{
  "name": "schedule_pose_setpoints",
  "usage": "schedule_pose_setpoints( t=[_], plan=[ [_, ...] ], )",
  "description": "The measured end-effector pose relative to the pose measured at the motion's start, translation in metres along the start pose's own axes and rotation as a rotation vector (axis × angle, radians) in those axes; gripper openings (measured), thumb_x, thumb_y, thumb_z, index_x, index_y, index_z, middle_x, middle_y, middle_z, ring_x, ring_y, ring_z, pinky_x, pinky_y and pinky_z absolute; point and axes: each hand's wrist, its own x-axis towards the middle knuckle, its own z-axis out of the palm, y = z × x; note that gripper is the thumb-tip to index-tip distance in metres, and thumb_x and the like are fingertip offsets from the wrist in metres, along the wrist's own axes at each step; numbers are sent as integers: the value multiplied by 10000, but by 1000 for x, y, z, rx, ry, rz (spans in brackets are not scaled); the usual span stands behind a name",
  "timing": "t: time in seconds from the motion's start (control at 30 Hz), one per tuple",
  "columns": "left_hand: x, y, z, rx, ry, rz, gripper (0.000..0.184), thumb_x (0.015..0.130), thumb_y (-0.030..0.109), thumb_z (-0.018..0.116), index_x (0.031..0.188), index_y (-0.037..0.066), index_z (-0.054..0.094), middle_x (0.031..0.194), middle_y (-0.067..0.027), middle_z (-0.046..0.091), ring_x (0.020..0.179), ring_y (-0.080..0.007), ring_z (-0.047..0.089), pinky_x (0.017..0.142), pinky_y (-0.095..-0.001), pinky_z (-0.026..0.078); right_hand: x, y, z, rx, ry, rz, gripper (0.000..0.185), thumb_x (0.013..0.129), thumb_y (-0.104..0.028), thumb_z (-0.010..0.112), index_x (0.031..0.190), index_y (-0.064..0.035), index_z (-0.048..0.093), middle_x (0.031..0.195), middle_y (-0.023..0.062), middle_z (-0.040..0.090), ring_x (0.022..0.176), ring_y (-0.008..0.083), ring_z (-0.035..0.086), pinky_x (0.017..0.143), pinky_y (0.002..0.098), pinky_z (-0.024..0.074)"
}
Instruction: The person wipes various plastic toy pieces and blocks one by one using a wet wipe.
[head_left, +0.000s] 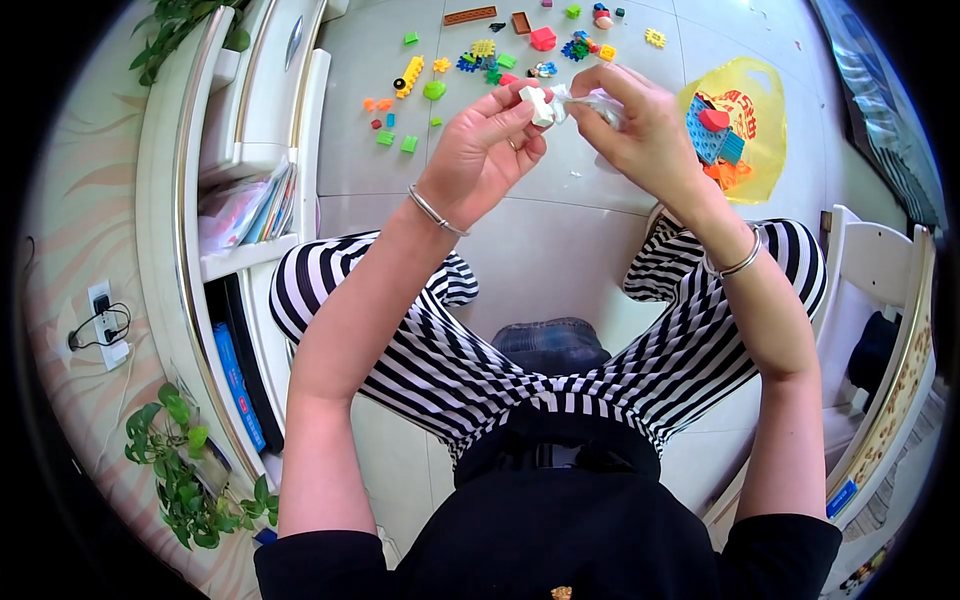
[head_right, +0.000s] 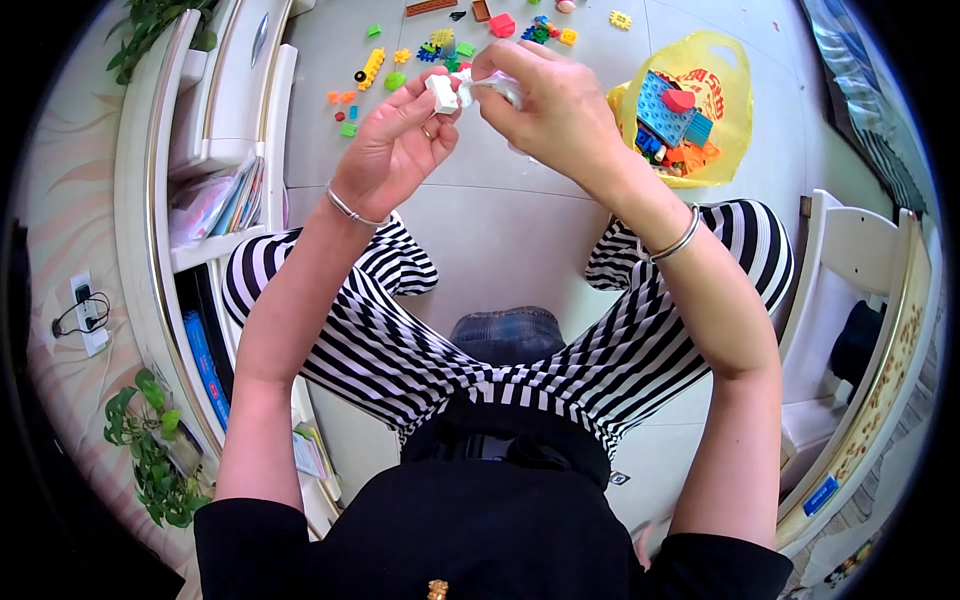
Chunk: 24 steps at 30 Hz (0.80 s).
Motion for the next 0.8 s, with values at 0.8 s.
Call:
schedule_pose_setpoints(
  t=[0.8],
  plan=[
    [-1, -2, -7, 140, -36, -29, 297, 901, 62, 558, 1194, 45, 511, 1055, -53, 588, 962, -132, 570, 801, -256, 460, 3, 3, 5, 98, 31, 26, 173, 794, -196, 626, 910, -69, 609, 669, 82, 590, 517, 163, 508, 492, 291, 411]
  ],
)
